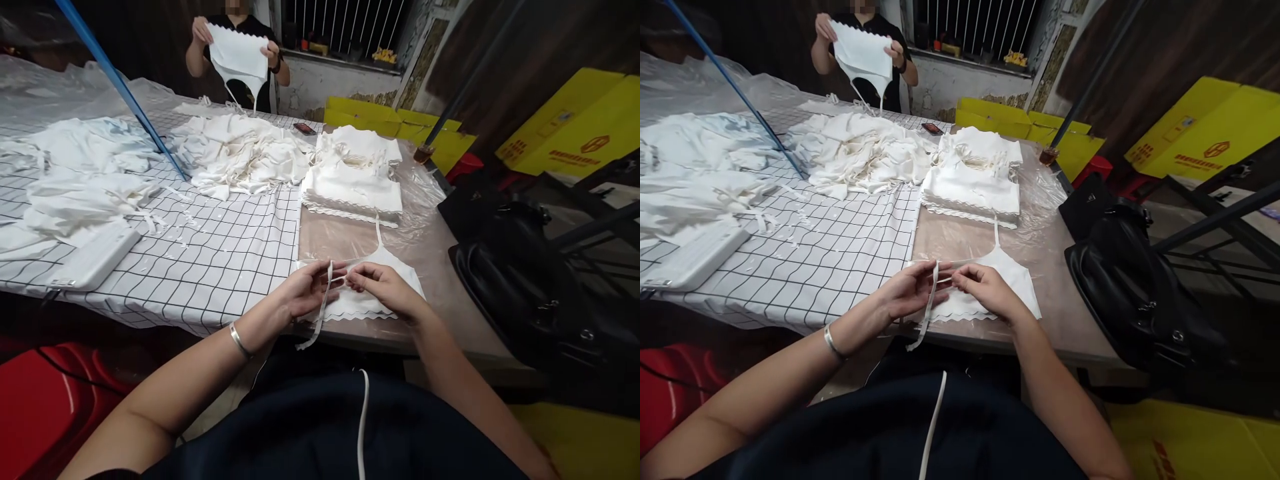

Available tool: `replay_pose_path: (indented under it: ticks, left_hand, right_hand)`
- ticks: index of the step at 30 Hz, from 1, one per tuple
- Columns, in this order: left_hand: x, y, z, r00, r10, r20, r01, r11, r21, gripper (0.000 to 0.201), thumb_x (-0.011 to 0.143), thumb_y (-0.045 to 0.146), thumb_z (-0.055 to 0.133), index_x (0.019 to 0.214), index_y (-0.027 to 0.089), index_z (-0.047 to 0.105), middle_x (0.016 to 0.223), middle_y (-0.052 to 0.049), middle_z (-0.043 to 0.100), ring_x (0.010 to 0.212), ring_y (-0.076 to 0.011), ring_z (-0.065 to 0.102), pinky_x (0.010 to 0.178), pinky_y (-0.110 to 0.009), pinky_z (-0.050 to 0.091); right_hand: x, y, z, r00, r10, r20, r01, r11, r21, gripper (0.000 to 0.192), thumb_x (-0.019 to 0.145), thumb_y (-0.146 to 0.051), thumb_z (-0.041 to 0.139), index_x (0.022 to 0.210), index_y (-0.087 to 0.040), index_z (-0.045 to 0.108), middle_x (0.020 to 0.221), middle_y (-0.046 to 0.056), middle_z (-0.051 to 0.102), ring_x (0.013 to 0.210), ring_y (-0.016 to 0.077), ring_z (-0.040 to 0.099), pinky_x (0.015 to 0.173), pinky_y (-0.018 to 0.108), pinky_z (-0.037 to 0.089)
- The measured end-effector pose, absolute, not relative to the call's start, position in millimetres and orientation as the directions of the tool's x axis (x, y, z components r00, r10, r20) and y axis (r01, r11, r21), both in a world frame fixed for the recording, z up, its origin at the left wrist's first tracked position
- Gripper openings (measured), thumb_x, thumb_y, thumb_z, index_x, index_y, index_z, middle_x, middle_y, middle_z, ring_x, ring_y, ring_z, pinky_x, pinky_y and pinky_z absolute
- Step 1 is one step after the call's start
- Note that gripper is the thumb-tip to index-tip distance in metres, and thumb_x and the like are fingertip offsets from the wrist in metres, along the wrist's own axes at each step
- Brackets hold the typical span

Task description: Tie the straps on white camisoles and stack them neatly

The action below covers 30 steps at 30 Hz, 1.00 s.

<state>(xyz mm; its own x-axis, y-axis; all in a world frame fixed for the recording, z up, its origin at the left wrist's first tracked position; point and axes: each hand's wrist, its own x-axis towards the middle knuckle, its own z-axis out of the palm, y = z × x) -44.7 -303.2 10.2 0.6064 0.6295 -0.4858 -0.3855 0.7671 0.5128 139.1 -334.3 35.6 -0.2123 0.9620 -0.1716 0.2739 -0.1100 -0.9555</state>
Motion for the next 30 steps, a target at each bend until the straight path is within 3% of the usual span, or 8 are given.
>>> replay_pose_path:
  ticks: [5, 8, 13, 19, 21, 24, 26, 30]
  left_hand:
    - [-42.5, -293.1, 28.0, 0.577, 0.641, -0.507, -0.258, 0.731, 0.631, 0.024, 0.092, 0.026, 0.052, 0.095, 0.013, 0.072, 0.067, -0.004, 0.067, 0.057, -0.0111, 0.059, 0.065, -0.024, 0.052]
    - [-43.8, -279.0, 33.1, 0.591, 0.632, -0.501, -0.221, 0.724, 0.653, 0.024, 0.092, 0.026, 0.05, 0.091, 0.013, 0.07, 0.07, -0.005, 0.069, 0.06, -0.0141, 0.063, 0.064, -0.027, 0.054]
    - [-46.8, -249.3, 27.9, 0.516, 0.676, -0.526, -0.303, 0.718, 0.626, 0.021, 0.091, 0.02, 0.047, 0.092, 0.011, 0.066, 0.086, -0.012, 0.073, 0.078, -0.0196, 0.071, 0.078, -0.034, 0.057]
    - [-45.8, -232.6, 18.9, 0.413, 0.77, -0.486, -0.524, 0.638, 0.565, 0.03, 0.099, 0.03, 0.038, 0.12, 0.015, 0.054, 0.096, -0.011, 0.072, 0.085, -0.0201, 0.071, 0.083, -0.039, 0.056]
    - [-42.9, -242.0, 18.8, 0.471, 0.739, -0.481, -0.507, 0.673, 0.538, 0.042, 0.1, 0.041, 0.032, 0.126, 0.013, 0.049, 0.109, -0.016, 0.07, 0.097, -0.0236, 0.07, 0.087, -0.042, 0.054]
    - [-36.8, -262.6, 22.0, 0.659, 0.582, -0.477, -0.316, 0.789, 0.527, 0.052, 0.095, 0.051, 0.041, 0.122, 0.009, 0.053, 0.118, -0.022, 0.066, 0.109, -0.0294, 0.065, 0.091, -0.045, 0.052]
    - [-32.9, -269.6, 26.7, 0.707, 0.542, -0.454, -0.238, 0.787, 0.569, 0.039, 0.094, 0.042, 0.05, 0.113, 0.01, 0.058, 0.116, -0.02, 0.067, 0.106, -0.0278, 0.066, 0.093, -0.043, 0.051]
    - [-27.8, -247.7, 39.7, 0.636, 0.671, -0.38, -0.31, 0.673, 0.671, 0.017, 0.094, 0.02, 0.048, 0.099, 0.011, 0.061, 0.103, -0.013, 0.072, 0.093, -0.0206, 0.069, 0.094, -0.041, 0.051]
  right_hand:
    - [114.3, -329.4, 17.2, -0.35, 0.888, -0.298, -0.057, -0.338, -0.939, 0.046, 0.065, -0.057, 0.079, 0.083, -0.016, 0.071, 0.074, 0.003, 0.067, 0.075, 0.0147, 0.062, 0.08, 0.031, 0.049]
    - [111.4, -333.4, 20.2, -0.378, 0.875, -0.302, -0.154, -0.381, -0.912, 0.039, 0.067, -0.052, 0.081, 0.08, -0.016, 0.072, 0.069, 0.002, 0.066, 0.074, 0.0132, 0.062, 0.079, 0.027, 0.048]
    - [128.7, -353.2, 26.3, -0.471, 0.809, -0.353, -0.091, -0.442, -0.892, 0.033, 0.076, -0.046, 0.076, 0.084, -0.014, 0.073, 0.074, 0.005, 0.071, 0.076, 0.0137, 0.066, 0.079, 0.027, 0.048]
    - [145.3, -368.4, 27.5, -0.518, 0.735, -0.439, -0.042, -0.534, -0.845, 0.03, 0.074, -0.041, 0.079, 0.084, -0.013, 0.072, 0.075, 0.006, 0.073, 0.072, 0.0129, 0.067, 0.073, 0.024, 0.049]
    - [145.1, -365.5, 27.1, -0.448, 0.762, -0.467, -0.101, -0.562, -0.821, 0.029, 0.073, -0.04, 0.08, 0.084, -0.014, 0.071, 0.076, 0.006, 0.073, 0.071, 0.0127, 0.067, 0.069, 0.023, 0.05]
    - [140.9, -357.4, 26.5, -0.33, 0.807, -0.491, -0.206, -0.569, -0.796, 0.024, 0.077, -0.037, 0.077, 0.083, -0.016, 0.07, 0.078, 0.005, 0.073, 0.072, 0.0129, 0.068, 0.068, 0.023, 0.053]
    - [137.3, -353.1, 26.3, -0.3, 0.814, -0.498, -0.244, -0.57, -0.785, 0.019, 0.08, -0.033, 0.075, 0.083, -0.016, 0.069, 0.079, 0.005, 0.073, 0.071, 0.0131, 0.069, 0.067, 0.024, 0.054]
    - [131.9, -351.3, 27.7, -0.331, 0.8, -0.5, -0.241, -0.584, -0.775, 0.017, 0.082, -0.031, 0.073, 0.085, -0.015, 0.068, 0.08, 0.006, 0.074, 0.071, 0.0131, 0.069, 0.062, 0.022, 0.054]
